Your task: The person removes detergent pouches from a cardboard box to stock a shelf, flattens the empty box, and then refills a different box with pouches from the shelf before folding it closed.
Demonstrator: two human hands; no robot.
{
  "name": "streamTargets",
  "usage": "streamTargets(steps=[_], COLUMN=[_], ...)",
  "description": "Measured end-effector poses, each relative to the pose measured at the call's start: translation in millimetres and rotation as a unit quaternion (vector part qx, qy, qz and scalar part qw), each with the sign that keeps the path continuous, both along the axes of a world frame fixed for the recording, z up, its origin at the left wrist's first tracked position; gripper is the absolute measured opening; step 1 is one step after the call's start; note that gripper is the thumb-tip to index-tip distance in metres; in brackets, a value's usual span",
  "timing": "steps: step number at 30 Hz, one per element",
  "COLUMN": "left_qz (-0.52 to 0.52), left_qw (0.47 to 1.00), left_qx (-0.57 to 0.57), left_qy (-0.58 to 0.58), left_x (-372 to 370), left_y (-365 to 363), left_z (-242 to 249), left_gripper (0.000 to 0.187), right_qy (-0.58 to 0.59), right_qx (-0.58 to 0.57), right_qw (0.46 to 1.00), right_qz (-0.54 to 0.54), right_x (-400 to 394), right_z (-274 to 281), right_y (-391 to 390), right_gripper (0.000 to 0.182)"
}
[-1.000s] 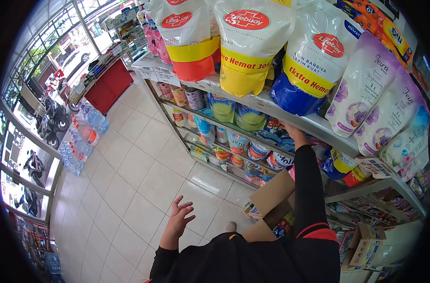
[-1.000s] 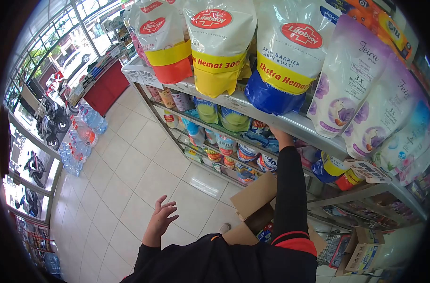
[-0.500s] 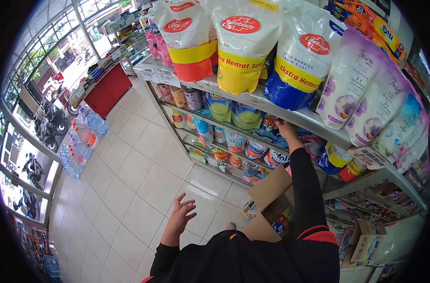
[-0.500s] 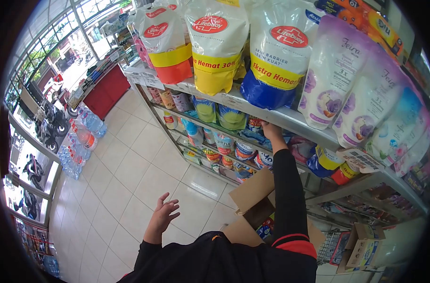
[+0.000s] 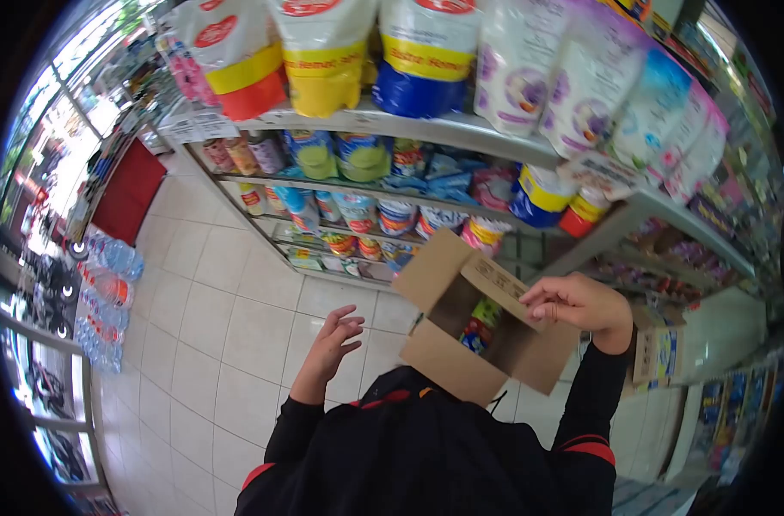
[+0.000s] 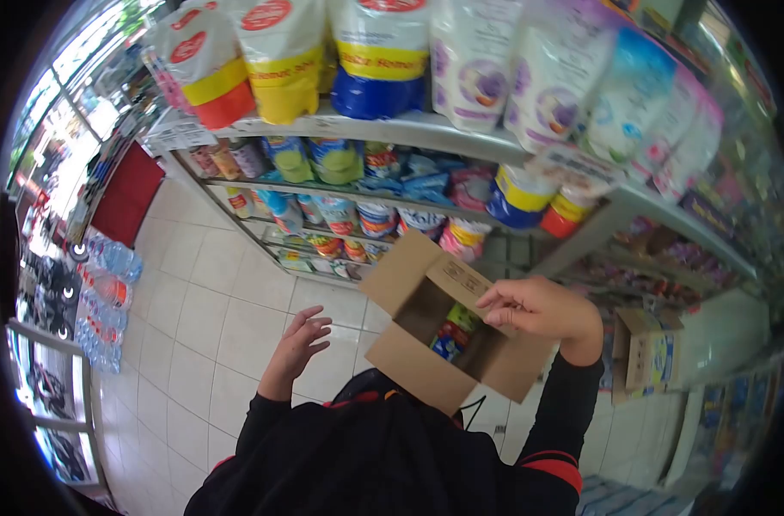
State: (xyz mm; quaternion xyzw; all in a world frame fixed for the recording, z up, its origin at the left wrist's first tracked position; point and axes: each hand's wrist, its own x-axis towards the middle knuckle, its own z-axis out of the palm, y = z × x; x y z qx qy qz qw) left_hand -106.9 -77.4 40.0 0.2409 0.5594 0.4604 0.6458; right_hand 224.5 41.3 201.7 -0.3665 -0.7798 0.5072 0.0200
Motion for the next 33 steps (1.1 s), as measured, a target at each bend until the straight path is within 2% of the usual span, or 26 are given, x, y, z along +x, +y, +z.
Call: streamTargets(steps=[5, 8, 11, 12, 16, 17, 18, 22, 24, 25, 27, 31, 33], left_qz=[-0.136, -0.181, -0.212, -0.216, -0.212, -0.210, -0.209, -0.211, -0.205, -0.204, -0.199, -0.204, -0.208], left_qw=[0.989, 0.979, 0.971, 0.970, 0.971, 0.970, 0.970, 0.969, 0.971, 0.972, 0.973, 0.969, 0.967], left_qx=[0.019, 0.039, 0.072, 0.071, 0.081, 0.079, 0.079, 0.078, 0.080, 0.080, 0.084, 0.096, 0.096], left_qy=[0.061, 0.085, 0.087, 0.087, 0.079, 0.089, 0.091, 0.101, 0.095, 0.087, 0.076, 0.101, 0.110], left_x=[35.9, 49.1, 54.8, 56.6, 60.0, 60.3, 60.2, 57.7, 57.3, 57.3, 56.8, 59.0, 59.7], left_y=[17.8, 22.1, 23.3, 22.4, 15.9, 13.9, 12.1, 6.2, 3.6, 2.3, 1.9, 2.4, 4.5], left_z=[-1.2, -6.2, -24.0, -26.4, -24.3, -22.0, -20.8, -21.9, -22.8, -22.6, -22.4, -25.6, -28.2], left_gripper=[0.044, 0.044, 0.044, 0.044, 0.044, 0.043, 0.043, 0.041, 0.040, 0.039, 0.039, 0.036, 0.036], right_qy=[-0.031, -0.021, -0.176, -0.232, -0.181, -0.209, -0.237, -0.261, -0.325, -0.326, -0.296, -0.282, -0.122], right_qx=[0.035, 0.093, 0.133, 0.140, 0.172, 0.178, 0.184, 0.211, 0.209, 0.212, 0.287, 0.289, 0.375], right_qw=[0.994, 0.994, 0.974, 0.961, 0.967, 0.961, 0.953, 0.940, 0.920, 0.919, 0.908, 0.914, 0.918], right_qz=[-0.102, -0.051, -0.051, -0.052, -0.057, -0.012, 0.035, 0.057, 0.067, 0.069, 0.073, 0.030, -0.034], right_x=[29.6, 17.3, -10.4, -20.2, -36.8, -36.6, -38.5, -40.8, -44.1, -44.2, -40.7, -27.2, -16.2], right_z=[-60.8, -104.1, -143.4, -152.6, -200.6, -215.1, -219.8, -231.8, -236.8, -235.9, -231.7, -239.8, -238.1], right_y=[-40.8, -50.8, -51.9, -49.6, -37.5, -33.7, -31.9, -28.5, -22.5, -23.2, -25.1, -15.6, -5.1], right_gripper=[0.020, 0.021, 0.027, 0.029, 0.030, 0.030, 0.031, 0.030, 0.029, 0.029, 0.022, 0.020, 0.017])
